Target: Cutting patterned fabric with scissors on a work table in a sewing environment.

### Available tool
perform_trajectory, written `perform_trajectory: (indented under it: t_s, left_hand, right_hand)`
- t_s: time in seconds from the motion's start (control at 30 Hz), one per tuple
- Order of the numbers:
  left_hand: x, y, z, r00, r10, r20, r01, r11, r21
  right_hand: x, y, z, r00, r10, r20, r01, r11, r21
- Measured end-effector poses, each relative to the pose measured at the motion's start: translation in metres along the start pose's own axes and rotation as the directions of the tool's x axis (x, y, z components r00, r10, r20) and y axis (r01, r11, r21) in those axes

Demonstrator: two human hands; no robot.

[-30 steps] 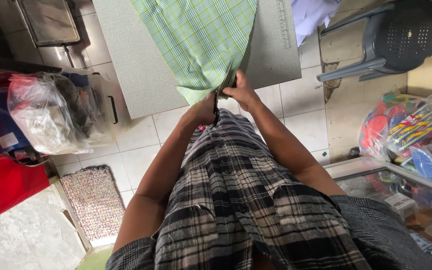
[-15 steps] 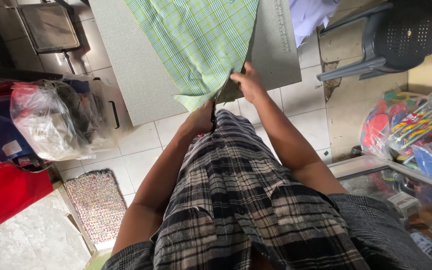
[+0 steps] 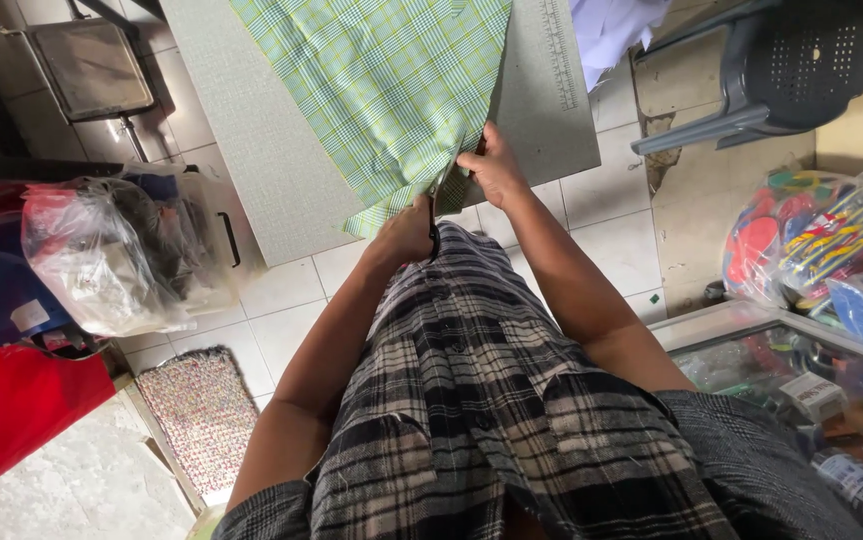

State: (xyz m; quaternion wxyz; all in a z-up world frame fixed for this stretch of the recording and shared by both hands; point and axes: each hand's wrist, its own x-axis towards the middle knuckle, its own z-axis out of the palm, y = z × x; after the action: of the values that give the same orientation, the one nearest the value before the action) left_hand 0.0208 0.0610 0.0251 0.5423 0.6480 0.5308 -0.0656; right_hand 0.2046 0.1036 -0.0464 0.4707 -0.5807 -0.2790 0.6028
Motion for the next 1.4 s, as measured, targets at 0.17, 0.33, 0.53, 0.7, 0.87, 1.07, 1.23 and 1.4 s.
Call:
perform_trajectory:
  t_s: [0.17, 0.33, 0.53, 0.7, 0.87, 1.07, 1.23, 1.4]
  left_hand:
    - [0.001, 0.001, 0.0, 1.0, -0.002, 0.019, 0.002, 1.0, 0.029]
    - [-0.011, 0.031, -0.025, 0.999, -0.005, 0.042, 0.004, 1.0, 0.026]
    - [0.012, 0.018, -0.018, 0.998, 0.024, 0.058, -0.025, 1.0, 0.014]
    - [0.013, 0.016, -0.02, 0.996, 0.021, 0.087, -0.025, 0.999, 0.046]
    - [0.039, 0.01, -0.018, 0.987, 0.001, 0.161, -0.012, 0.997, 0.071]
    - [0.053, 0.013, -0.028, 0.974, 0.007, 0.226, -0.024, 0.997, 0.072]
    - [0.066, -0.004, -0.025, 0.973, 0.003, 0.23, -0.017, 0.998, 0.059]
    - [0.078, -0.03, -0.02, 0.971, 0.025, 0.237, -0.049, 0.994, 0.096]
  right_hand:
    - [0.009, 0.021, -0.011, 1.0, 0.007, 0.008, -0.007, 1.0, -0.023]
    - [0.024, 0.047, -0.024, 1.0, -0.002, 0.0, 0.002, 0.995, -0.096]
    - [0.015, 0.036, -0.019, 0.998, 0.057, 0.009, -0.056, 0.99, -0.13]
    - [0.018, 0.04, -0.022, 0.997, 0.059, 0.039, -0.053, 0.988, -0.142]
    - [0.017, 0.041, -0.024, 0.995, 0.058, 0.08, -0.05, 0.994, -0.096]
    - [0.009, 0.03, -0.019, 0.994, 0.046, 0.095, -0.044, 0.999, -0.024]
    - [0.013, 0.038, -0.027, 0.992, 0.097, 0.076, -0.08, 0.978, -0.194]
    - [0.01, 0.039, -0.023, 0.993, 0.117, -0.007, -0.113, 0.932, -0.345]
